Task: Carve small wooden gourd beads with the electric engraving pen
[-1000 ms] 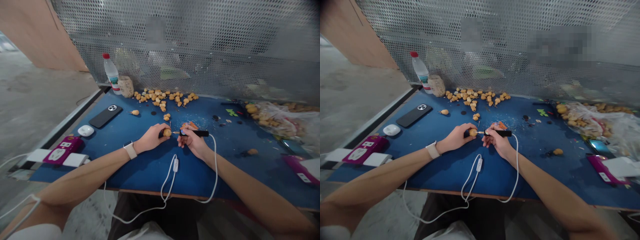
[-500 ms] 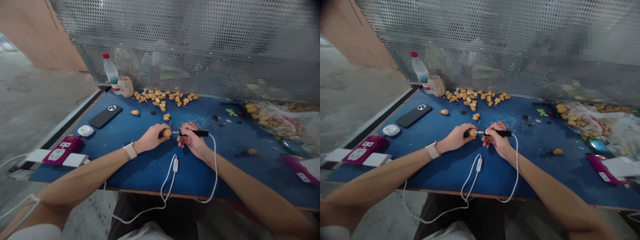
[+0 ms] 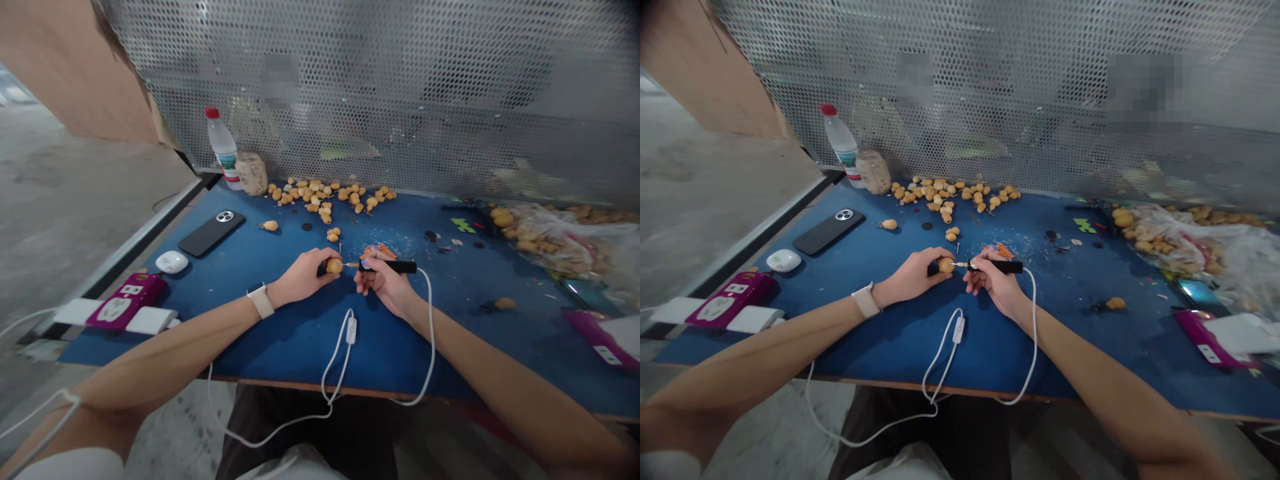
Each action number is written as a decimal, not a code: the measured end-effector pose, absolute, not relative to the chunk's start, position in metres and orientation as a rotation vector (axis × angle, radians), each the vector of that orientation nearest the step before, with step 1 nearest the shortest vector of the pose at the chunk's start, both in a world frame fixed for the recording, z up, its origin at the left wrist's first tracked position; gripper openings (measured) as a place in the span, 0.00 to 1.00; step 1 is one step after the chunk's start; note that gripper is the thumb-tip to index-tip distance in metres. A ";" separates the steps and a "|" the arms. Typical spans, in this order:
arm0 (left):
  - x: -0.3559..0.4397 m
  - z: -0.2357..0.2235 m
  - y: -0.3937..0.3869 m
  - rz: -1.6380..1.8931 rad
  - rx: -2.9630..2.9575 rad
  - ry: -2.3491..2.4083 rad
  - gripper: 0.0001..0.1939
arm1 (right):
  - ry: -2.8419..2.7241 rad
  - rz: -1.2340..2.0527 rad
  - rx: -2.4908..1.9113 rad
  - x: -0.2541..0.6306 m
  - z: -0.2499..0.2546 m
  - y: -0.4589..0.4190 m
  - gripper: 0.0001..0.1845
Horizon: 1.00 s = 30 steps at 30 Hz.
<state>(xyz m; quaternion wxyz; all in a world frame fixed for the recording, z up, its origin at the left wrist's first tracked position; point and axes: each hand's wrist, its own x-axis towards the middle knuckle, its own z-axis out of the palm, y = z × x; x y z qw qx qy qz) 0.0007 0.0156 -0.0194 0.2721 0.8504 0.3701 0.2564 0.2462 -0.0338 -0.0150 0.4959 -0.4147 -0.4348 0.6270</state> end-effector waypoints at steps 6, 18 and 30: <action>0.001 -0.018 0.015 0.701 2.294 1.003 0.14 | -1.051 1.519 -1.013 0.248 -0.019 -0.033 0.26; 0.001 -0.020 0.016 0.711 2.296 0.992 0.14 | -1.036 1.519 -1.013 0.248 -0.018 -0.033 0.27; 0.000 -0.020 0.016 0.716 2.275 0.985 0.14 | -1.066 1.518 -1.008 0.247 -0.017 -0.033 0.26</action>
